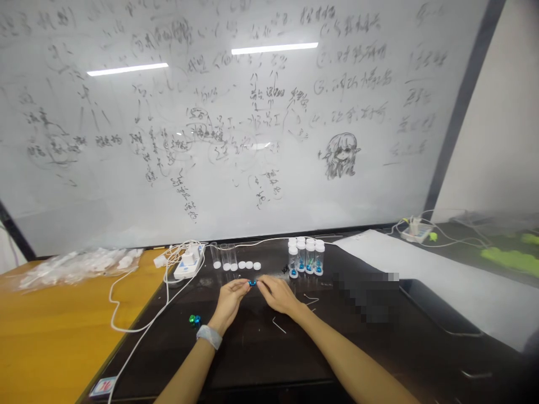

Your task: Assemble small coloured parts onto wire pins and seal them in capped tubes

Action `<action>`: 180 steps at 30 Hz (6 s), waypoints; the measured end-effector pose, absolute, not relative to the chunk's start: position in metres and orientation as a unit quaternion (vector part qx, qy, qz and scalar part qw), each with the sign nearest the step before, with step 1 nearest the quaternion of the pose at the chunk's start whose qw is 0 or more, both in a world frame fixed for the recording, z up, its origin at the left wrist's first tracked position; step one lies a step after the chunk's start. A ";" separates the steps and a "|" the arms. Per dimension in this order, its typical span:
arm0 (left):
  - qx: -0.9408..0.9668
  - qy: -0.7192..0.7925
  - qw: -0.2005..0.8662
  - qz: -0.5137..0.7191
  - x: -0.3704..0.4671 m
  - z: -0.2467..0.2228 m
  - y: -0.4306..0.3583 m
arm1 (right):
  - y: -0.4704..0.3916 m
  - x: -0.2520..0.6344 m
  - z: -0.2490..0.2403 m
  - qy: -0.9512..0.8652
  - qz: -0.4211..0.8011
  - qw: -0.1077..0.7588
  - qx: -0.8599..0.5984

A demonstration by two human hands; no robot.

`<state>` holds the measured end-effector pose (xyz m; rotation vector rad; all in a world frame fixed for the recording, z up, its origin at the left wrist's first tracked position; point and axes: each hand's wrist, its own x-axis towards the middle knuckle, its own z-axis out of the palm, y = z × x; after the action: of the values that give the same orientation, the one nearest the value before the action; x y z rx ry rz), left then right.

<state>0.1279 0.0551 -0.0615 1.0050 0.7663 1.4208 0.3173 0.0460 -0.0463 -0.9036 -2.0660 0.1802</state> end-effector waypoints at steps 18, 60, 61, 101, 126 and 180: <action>0.428 0.329 0.582 0.609 0.128 -0.062 0.055 | 0.045 0.319 -0.046 -0.827 0.086 0.418 -0.367; 0.503 0.274 0.707 0.414 0.132 -0.039 0.036 | 0.078 0.314 -0.056 -0.607 0.505 0.556 -0.260; 0.505 0.274 0.709 0.410 0.132 -0.038 0.037 | 0.077 0.314 -0.054 -0.604 0.513 0.553 -0.257; 0.666 0.435 0.167 0.583 0.136 -0.047 0.081 | 0.085 0.331 -0.040 -0.466 0.410 0.729 -0.288; 0.777 0.499 -0.076 0.376 0.136 -0.059 0.066 | 0.069 0.325 -0.052 -0.787 0.181 0.479 -0.345; 0.790 0.428 0.055 0.436 0.132 -0.065 0.071 | 0.075 0.328 -0.050 -0.718 0.203 0.560 -0.361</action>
<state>0.1320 0.0708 -0.0653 2.3987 1.2991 1.3225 0.3279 0.0746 -0.0505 -0.8499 -1.6926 0.4797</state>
